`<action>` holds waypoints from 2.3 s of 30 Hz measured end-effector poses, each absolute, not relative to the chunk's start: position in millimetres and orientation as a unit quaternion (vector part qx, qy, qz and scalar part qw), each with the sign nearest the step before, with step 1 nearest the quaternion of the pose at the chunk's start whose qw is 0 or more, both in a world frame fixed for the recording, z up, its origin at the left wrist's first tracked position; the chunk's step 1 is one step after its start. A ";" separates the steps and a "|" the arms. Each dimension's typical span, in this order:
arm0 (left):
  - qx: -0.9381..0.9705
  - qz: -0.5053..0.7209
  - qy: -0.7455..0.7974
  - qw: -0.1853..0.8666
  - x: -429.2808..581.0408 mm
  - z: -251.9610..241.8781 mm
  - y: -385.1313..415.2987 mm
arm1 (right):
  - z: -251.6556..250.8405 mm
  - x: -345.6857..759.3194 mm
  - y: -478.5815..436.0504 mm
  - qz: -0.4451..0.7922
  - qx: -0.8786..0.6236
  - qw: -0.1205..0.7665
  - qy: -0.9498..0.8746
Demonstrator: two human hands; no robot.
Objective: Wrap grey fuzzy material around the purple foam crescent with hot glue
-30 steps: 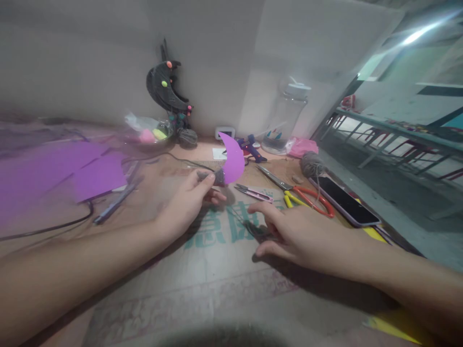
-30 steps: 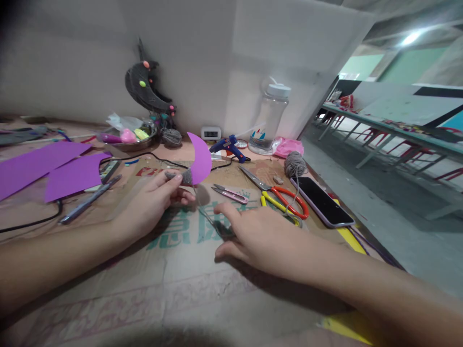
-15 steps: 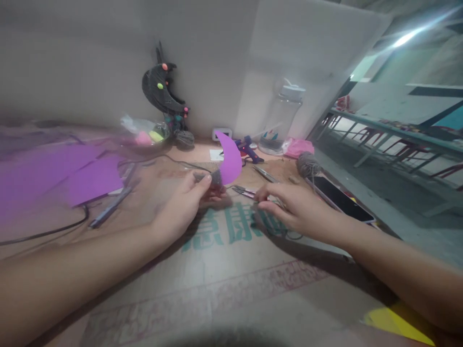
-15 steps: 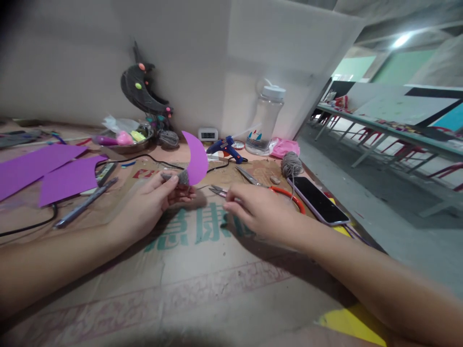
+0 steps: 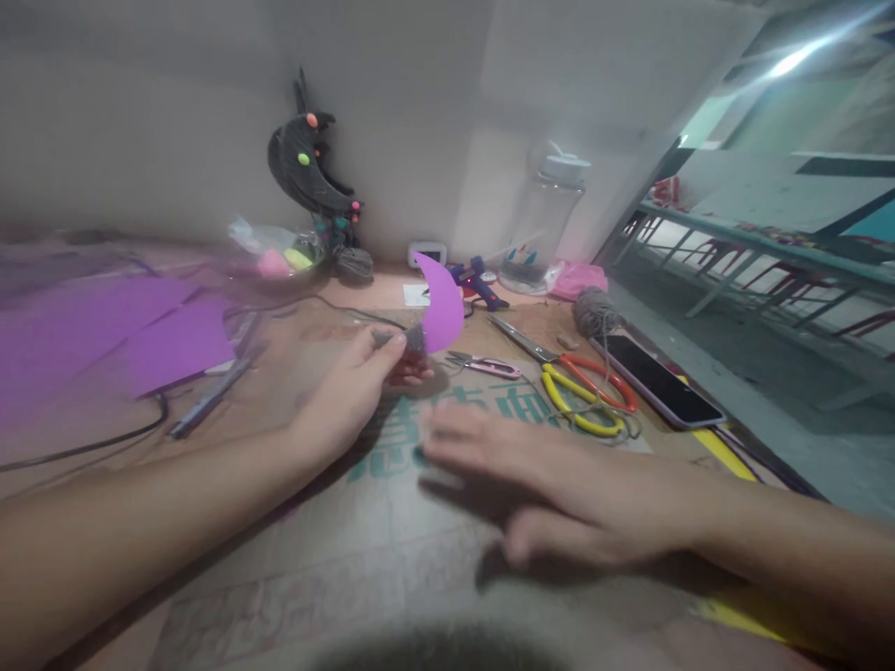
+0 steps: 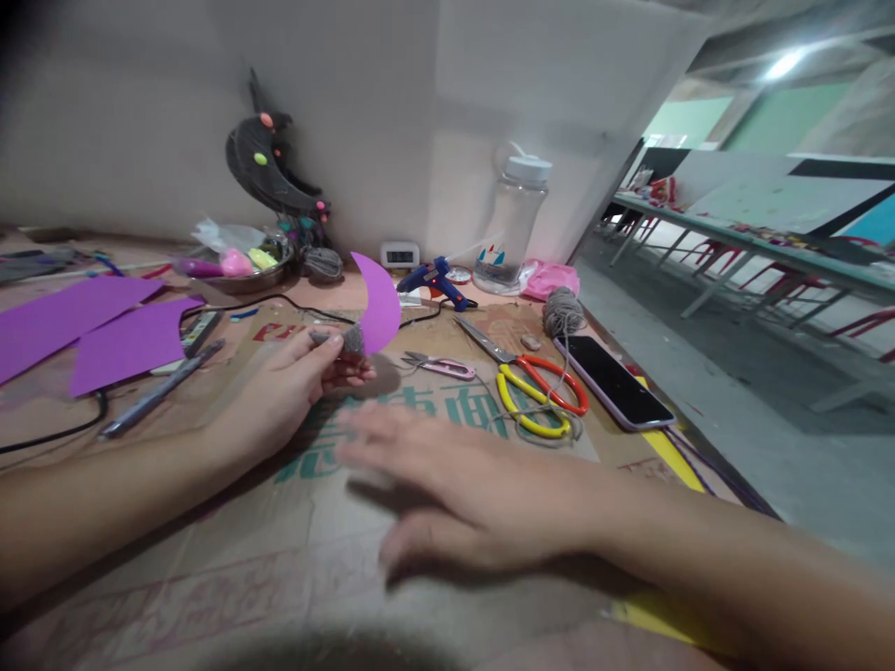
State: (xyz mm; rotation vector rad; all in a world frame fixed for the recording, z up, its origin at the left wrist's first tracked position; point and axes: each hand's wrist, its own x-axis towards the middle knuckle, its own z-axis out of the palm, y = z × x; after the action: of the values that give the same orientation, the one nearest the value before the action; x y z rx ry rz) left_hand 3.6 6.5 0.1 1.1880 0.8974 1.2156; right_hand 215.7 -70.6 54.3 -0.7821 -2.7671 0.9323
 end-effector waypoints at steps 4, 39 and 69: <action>0.512 0.502 0.385 0.581 4.5 2.4 4.3 | 43.8 216.1 -61.8 0.306 -0.294 0.086 -0.902; 0.729 0.385 0.377 0.422 -1.4 -4.2 -9.1 | 50.2 224.8 -51.2 0.005 -0.404 0.259 -0.877; 0.777 0.328 0.319 0.433 -3.8 -6.2 -10.2 | 33.0 232.5 -22.8 0.116 -0.513 0.233 -0.818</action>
State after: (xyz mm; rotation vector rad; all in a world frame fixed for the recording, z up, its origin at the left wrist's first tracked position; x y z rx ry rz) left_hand -3.8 -10.2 -6.2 1.9358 0.7960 0.8174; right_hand 232.5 -22.8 33.0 -1.4087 -2.2473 0.3199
